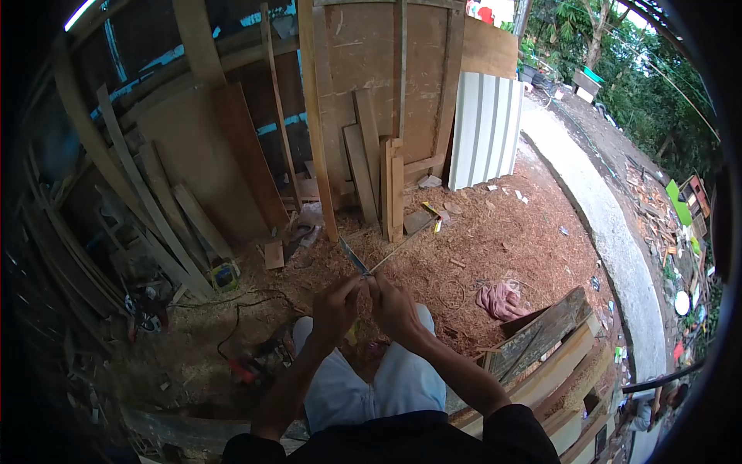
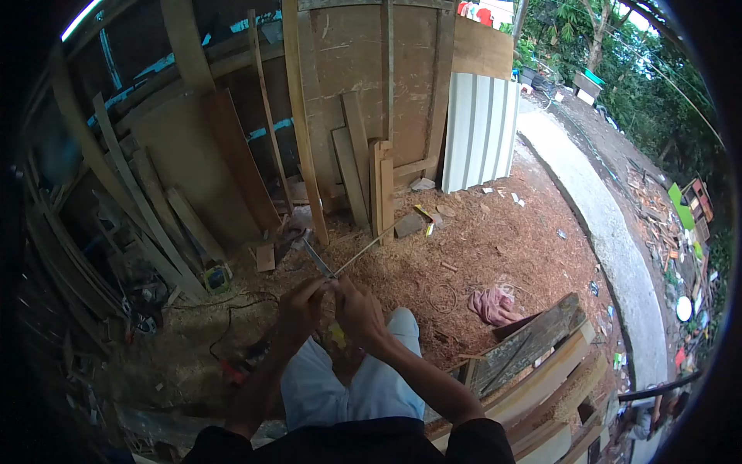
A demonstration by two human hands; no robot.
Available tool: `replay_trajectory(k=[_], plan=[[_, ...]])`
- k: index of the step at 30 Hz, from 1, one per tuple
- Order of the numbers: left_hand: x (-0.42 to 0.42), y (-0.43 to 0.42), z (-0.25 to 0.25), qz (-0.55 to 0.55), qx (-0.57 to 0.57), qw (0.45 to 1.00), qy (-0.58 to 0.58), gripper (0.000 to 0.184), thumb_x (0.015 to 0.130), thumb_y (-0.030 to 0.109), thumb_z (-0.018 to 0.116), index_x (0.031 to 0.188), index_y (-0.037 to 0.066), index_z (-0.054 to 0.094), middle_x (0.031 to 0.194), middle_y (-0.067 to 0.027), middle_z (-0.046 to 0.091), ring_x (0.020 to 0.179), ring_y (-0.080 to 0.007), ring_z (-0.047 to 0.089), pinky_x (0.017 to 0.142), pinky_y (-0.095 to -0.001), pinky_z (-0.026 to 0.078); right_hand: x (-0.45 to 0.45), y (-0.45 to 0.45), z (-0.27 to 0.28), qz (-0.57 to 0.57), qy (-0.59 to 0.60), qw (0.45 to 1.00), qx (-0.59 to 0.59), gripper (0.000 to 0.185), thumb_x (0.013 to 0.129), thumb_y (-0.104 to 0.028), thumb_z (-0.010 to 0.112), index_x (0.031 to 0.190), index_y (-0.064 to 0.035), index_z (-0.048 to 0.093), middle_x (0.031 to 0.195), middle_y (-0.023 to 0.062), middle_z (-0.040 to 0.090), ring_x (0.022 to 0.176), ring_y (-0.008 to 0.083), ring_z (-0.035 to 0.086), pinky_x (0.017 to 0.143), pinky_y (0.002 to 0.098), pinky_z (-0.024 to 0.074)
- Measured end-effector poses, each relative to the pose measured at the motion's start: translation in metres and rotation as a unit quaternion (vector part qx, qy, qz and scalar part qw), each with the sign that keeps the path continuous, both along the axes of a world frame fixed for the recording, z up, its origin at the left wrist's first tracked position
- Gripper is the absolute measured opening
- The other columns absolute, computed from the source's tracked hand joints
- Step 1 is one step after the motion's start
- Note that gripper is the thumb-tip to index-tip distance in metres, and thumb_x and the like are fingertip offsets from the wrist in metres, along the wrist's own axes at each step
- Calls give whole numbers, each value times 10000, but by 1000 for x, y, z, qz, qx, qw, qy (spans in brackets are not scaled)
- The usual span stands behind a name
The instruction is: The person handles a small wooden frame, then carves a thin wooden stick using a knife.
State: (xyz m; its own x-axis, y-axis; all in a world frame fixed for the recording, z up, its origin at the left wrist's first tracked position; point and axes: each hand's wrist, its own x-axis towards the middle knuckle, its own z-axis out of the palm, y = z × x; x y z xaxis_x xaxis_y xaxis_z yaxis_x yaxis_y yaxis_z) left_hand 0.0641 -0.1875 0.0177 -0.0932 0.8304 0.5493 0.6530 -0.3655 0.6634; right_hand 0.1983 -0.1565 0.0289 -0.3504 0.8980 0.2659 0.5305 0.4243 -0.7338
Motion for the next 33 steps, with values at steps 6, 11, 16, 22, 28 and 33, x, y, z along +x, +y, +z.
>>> replay_trajectory(k=[6, 11, 16, 22, 28, 33], plan=[[-5, -9, 5, -5, -110, 990, -92, 192, 899, 133, 479, 982, 11, 600, 709, -128, 596, 582, -208, 582, 549, -313, 449, 31, 51, 12, -158, 124, 980, 2, 311, 938, -238, 377, 761, -13, 496, 591, 215, 519, 517, 378, 530, 491, 452, 395], [-9, -15, 17, -51, -218, 966, -131, 209, 906, 157, 462, 966, 8, 596, 623, -101, 550, 530, -145, 514, 531, -277, 420, 29, 33, -5, -45, 25, 998, 25, 298, 936, -238, 385, 755, -31, 500, 549, 191, 497, 484, 354, 516, 466, 448, 383], [-12, -20, 16, -50, -238, 964, -111, 211, 907, 157, 450, 961, 8, 590, 636, -95, 557, 543, -154, 525, 543, -289, 425, 33, 49, 5, -50, 27, 998, 37, 306, 946, -242, 369, 748, -31, 471, 512, 145, 439, 463, 318, 470, 469, 409, 382], [-15, -15, 6, -87, -141, 984, -72, 202, 909, 165, 443, 966, 16, 567, 732, -128, 606, 641, -259, 615, 576, -351, 456, 22, 24, -18, 98, -16, 986, 137, 268, 933, -185, 390, 728, -22, 450, 510, 172, 446, 438, 304, 485, 444, 397, 373], [-20, -19, 2, -82, -202, 975, -52, 200, 911, 185, 432, 952, 29, 550, 739, -133, 606, 668, -286, 619, 589, -368, 461, 27, 22, -5, 32, -31, 996, 81, 227, 908, -139, 429, 719, -19, 466, 523, 178, 468, 453, 321, 512, 416, 420, 373], [-19, -22, 8, -90, -206, 973, -52, 215, 915, 191, 414, 908, 24, 548, 699, -129, 591, 614, -261, 602, 556, -350, 444, 39, 47, 11, -92, 8, 996, 17, 144, 900, -148, 438, 832, -34, 491, 538, 192, 485, 512, 392, 522, 466, 471, 382]])
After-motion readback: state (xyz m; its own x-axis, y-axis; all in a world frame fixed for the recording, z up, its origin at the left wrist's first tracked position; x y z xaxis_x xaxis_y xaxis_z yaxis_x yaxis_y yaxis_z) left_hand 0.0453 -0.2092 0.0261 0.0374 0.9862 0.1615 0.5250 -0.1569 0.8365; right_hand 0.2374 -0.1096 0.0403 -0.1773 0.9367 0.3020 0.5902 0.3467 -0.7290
